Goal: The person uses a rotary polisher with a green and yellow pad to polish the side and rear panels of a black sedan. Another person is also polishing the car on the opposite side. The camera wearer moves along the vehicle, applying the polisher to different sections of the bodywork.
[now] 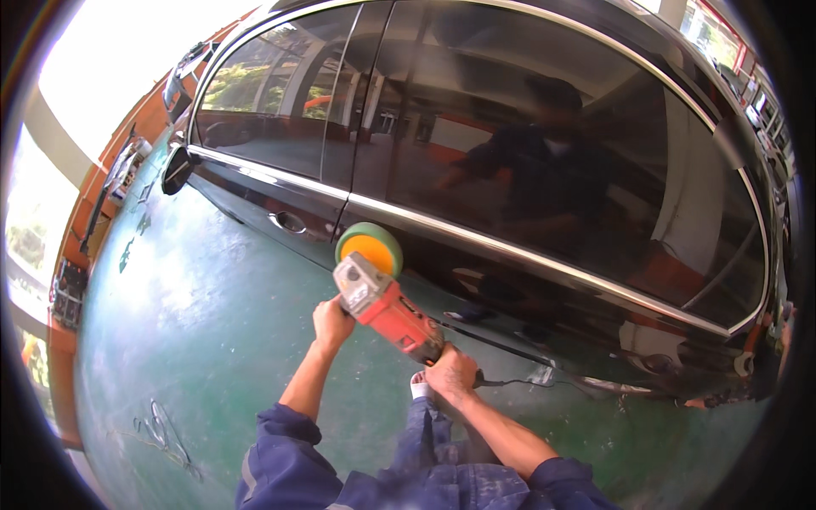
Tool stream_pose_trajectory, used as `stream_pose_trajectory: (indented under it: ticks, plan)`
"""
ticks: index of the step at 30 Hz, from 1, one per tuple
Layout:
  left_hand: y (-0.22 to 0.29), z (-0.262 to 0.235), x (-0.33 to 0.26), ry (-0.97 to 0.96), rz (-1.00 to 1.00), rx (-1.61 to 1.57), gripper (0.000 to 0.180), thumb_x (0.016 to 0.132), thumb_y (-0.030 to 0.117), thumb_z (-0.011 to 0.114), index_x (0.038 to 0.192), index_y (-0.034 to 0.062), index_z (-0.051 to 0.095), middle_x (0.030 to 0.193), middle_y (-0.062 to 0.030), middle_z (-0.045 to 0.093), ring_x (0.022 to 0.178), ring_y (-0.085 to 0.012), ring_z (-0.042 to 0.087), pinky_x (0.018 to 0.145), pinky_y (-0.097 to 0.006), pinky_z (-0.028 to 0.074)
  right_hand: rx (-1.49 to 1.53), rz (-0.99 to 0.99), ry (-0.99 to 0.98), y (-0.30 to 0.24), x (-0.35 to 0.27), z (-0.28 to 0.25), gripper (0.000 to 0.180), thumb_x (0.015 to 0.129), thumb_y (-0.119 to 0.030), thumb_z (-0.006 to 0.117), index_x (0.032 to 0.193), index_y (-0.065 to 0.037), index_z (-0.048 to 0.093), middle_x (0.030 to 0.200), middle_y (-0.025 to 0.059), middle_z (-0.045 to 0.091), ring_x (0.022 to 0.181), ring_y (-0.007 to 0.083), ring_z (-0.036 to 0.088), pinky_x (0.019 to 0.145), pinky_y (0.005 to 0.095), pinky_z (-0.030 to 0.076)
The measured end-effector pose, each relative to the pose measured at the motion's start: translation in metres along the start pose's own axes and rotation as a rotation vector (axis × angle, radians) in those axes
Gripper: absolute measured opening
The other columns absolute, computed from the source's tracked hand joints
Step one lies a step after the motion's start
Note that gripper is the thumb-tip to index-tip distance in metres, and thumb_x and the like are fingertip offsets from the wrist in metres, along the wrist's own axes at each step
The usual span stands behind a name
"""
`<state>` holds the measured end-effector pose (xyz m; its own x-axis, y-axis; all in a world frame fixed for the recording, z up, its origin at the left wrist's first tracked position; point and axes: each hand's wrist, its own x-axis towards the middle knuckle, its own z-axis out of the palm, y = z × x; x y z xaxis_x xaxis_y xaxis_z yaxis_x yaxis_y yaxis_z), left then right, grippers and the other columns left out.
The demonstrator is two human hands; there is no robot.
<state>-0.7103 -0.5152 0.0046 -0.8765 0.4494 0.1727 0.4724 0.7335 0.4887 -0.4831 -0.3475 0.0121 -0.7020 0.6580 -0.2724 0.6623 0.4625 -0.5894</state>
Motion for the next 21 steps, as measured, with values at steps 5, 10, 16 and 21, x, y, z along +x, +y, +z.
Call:
stream_pose_trajectory:
  ticks: [5, 10, 16, 21]
  plan:
    - [0.017, -0.005, 0.002, -0.014, 0.005, -0.013, 0.019, 0.077, 0.022, 0.074, 0.091, 0.0090, 0.074, 0.073, -0.0226, 0.067, 0.071, -0.0432, 0.067, 0.067, -0.051, 0.055, 0.010, -0.015, 0.051, 0.000, -0.006, -0.016, 0.028, 0.074, -0.026, 0.076, 0.088, -0.003, 0.068, 0.081, 0.0213, 0.072, 0.079, 0.0440, 0.070, 0.072, 0.0514, 0.056]
    - [0.085, 0.015, -0.020, -0.068, 0.147, -0.013, 0.022, 0.074, 0.023, 0.075, 0.093, 0.0105, 0.072, 0.069, -0.0198, 0.068, 0.066, -0.0399, 0.068, 0.063, -0.050, 0.055, 0.054, -0.011, 0.197, 0.053, -0.031, -0.056, 0.031, 0.074, -0.027, 0.077, 0.091, -0.002, 0.069, 0.080, 0.0232, 0.071, 0.077, 0.0452, 0.070, 0.070, 0.0506, 0.056]
    - [0.187, 0.044, -0.059, -0.348, 0.299, -0.024, 0.024, 0.071, 0.020, 0.073, 0.091, 0.0091, 0.066, 0.069, -0.0166, 0.069, 0.062, -0.0364, 0.068, 0.060, -0.047, 0.056, 0.102, 0.060, 0.339, 0.138, -0.081, -0.102, 0.036, 0.068, -0.020, 0.079, 0.099, -0.003, 0.071, 0.084, 0.0219, 0.072, 0.082, 0.0429, 0.071, 0.072, 0.0471, 0.057]
    - [0.253, 0.071, -0.101, -0.535, 0.466, -0.083, 0.023, 0.075, 0.017, 0.066, 0.095, 0.0057, 0.061, 0.072, -0.0170, 0.070, 0.065, -0.0357, 0.069, 0.060, -0.048, 0.056, 0.248, 0.075, 0.398, 0.212, -0.128, -0.119, 0.040, 0.074, -0.016, 0.081, 0.110, -0.002, 0.069, 0.084, 0.0149, 0.074, 0.079, 0.0232, 0.073, 0.068, 0.0370, 0.055]
